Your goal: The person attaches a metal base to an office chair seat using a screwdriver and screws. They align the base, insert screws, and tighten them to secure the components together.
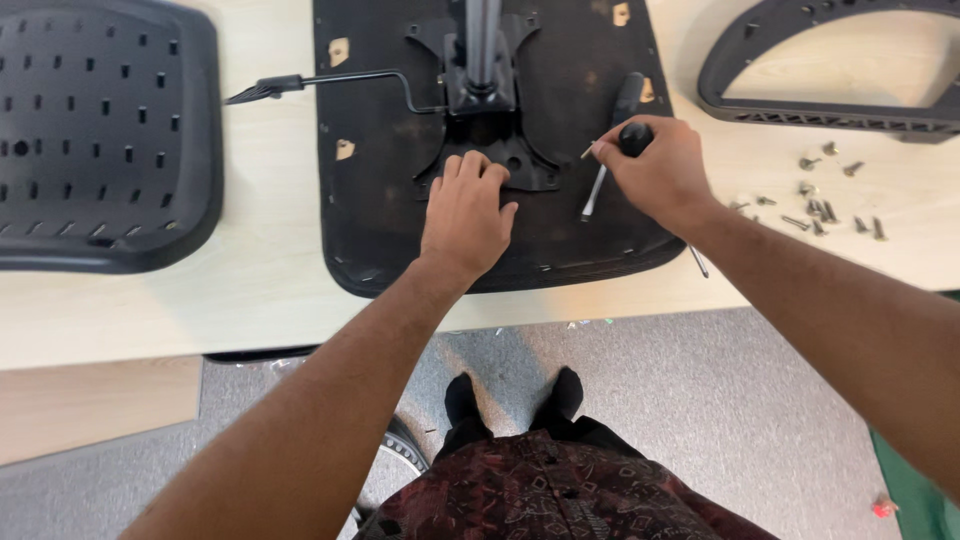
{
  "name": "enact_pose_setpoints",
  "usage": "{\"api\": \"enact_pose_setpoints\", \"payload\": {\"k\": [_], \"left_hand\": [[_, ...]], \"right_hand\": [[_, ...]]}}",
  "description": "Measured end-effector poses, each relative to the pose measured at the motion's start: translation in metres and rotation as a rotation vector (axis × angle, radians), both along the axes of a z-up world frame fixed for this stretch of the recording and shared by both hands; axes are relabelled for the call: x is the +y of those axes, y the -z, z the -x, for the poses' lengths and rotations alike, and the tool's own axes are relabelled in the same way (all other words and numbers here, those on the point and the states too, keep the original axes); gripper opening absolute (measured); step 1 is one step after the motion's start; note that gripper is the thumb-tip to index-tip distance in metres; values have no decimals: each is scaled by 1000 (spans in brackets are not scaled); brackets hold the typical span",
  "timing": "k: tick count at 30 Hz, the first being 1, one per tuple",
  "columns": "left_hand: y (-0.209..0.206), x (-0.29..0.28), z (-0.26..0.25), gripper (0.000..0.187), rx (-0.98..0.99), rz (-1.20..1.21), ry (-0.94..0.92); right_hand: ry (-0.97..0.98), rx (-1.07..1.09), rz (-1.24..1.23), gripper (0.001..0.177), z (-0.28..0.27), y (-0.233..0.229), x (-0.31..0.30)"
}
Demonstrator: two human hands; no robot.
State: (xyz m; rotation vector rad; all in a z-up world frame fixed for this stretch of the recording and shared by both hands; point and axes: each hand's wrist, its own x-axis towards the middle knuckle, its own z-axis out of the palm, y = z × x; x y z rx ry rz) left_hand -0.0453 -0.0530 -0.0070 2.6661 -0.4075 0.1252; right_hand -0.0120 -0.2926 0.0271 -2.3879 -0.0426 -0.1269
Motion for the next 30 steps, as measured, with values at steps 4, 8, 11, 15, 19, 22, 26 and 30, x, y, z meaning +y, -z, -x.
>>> {"api": "enact_pose_setpoints", "payload": {"k": [4,8,11,15,19,22,26,30], "left_hand": [[11,-19,-3,63,-41,-77,2],[32,-27,8,74,-142,-151,-11],[44,-28,9,72,-143,-144,-30],[48,-28,9,71,-130,-139,-47],[48,-32,10,70,-125,-148,-65],[48,-38,12,70,-110,-144,-105],[49,-50,11,71,-92,-151,-165],[50,-56,14,72,-79,-151,-217]], "right_hand": [[179,-47,-27,16,3,12,-57],[392,84,-20,15,9,23,-126],[496,227,2,16,17,28,-172],[609,416,27,21,28,33,-208],[617,456,67,24,30,38,-225],[601,501,35,23,30,42,-232],[584,547,42,25,30,49,-244],[554,529,55,28,28,55,-251]]}}
